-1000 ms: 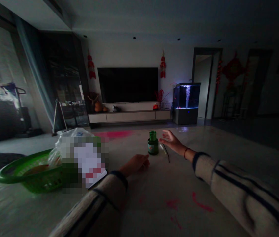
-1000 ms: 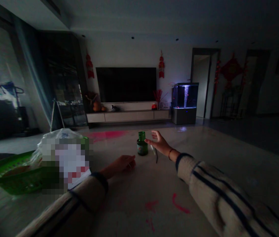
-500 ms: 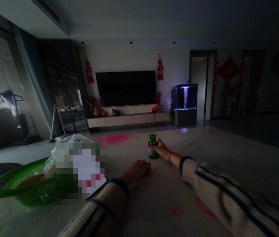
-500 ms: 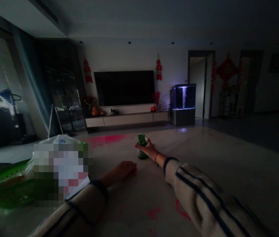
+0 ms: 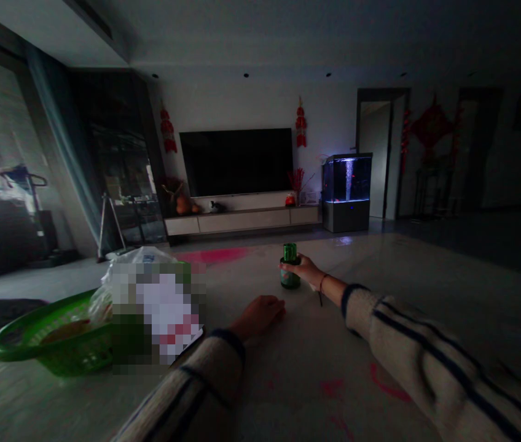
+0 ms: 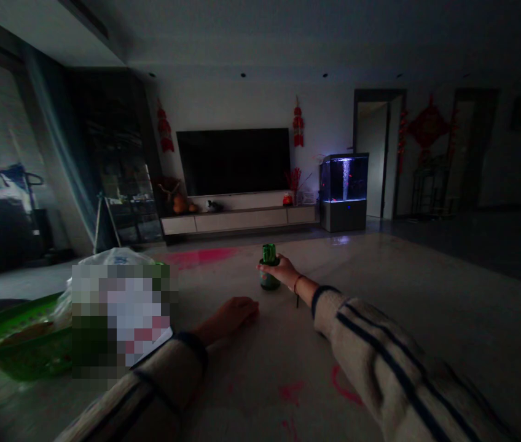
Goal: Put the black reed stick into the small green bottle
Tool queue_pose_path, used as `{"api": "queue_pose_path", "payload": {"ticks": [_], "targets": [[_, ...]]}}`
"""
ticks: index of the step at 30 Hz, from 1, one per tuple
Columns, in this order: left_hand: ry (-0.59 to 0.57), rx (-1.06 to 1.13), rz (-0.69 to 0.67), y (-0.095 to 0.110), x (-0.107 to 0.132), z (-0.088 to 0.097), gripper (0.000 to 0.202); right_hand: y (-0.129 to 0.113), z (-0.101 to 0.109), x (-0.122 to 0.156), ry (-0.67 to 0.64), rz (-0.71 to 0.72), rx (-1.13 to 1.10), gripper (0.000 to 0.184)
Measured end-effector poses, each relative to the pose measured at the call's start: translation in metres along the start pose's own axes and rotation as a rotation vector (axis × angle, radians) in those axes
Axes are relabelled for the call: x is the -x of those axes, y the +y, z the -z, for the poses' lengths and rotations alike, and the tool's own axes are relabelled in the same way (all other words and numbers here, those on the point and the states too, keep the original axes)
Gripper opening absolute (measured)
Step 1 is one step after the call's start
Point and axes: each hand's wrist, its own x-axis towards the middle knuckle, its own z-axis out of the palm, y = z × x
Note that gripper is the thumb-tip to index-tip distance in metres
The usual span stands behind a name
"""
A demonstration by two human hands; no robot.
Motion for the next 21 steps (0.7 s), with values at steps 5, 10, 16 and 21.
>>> {"api": "queue_pose_path", "payload": {"ticks": [5, 10, 16, 21], "targets": [[0.02, -0.035, -0.031, -0.002, -0.001, 0.0, 0.037, -0.03, 0.007, 0.003, 0.004, 0.042, -0.015, 0.033], [0.032, -0.045, -0.032, 0.001, 0.001, 0.0, 0.036, -0.052, 0.016, 0.011, 0.02, 0.068, 0.051, 0.03], [0.043, 0.015, 0.005, 0.004, 0.004, 0.001, 0.032, -0.061, 0.023, 0.022, -0.032, 0.067, 0.046, 0.031], [0.08, 0.125, 0.064, -0.001, 0.0, -0.001, 0.023, -0.064, 0.021, 0.043, -0.065, 0.003, 0.048, 0.031]]}}
